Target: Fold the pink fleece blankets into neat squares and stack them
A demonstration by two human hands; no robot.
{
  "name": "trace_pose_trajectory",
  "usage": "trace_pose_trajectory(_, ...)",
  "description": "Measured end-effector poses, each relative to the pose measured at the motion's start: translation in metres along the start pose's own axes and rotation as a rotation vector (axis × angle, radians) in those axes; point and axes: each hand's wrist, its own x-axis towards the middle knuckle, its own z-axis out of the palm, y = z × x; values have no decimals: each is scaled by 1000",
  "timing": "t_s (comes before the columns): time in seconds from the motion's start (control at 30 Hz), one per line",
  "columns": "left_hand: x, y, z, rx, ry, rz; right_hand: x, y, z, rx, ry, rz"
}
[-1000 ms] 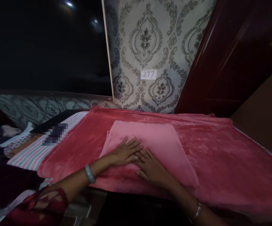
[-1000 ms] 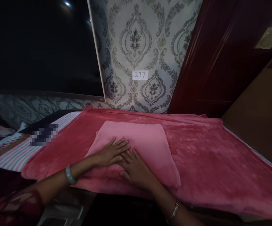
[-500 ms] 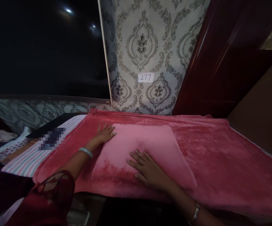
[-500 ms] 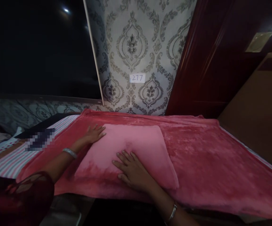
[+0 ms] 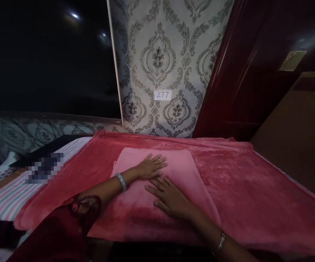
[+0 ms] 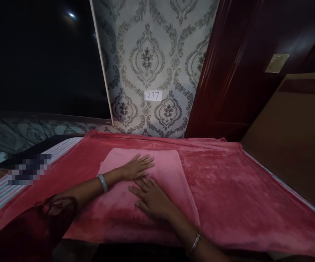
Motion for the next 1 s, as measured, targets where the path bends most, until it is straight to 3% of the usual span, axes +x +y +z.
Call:
trace_pose_trajectory(0.2,-21,-66,-16,113,65,-584,-1,1,-1,41,-20,24)
trace_pose_trajectory(0.33,-29,-79,-17,156,131,-803,0,2,1,42,-5,14)
trace_pose_trajectory(0.5,-24,-57,-23,212,204,-796,0,4,-2,56,-8,12)
trace_pose_trajectory(0.63,-13,-37,-27,174,166,-687,22,11,-32,86,-70,-51)
trace_pose_trajectory(0.8,-1,-24,-14,124,119,-640,72,33,-63,-123,119,328)
trace_pose_trajectory(0.9,-1,-18,-2,136,143,-641,84,52,-55,-175,155,436)
trace_pose_trajectory(1.0,-5,-20,4,149,175,-667,79,70,-40,-199,177,540)
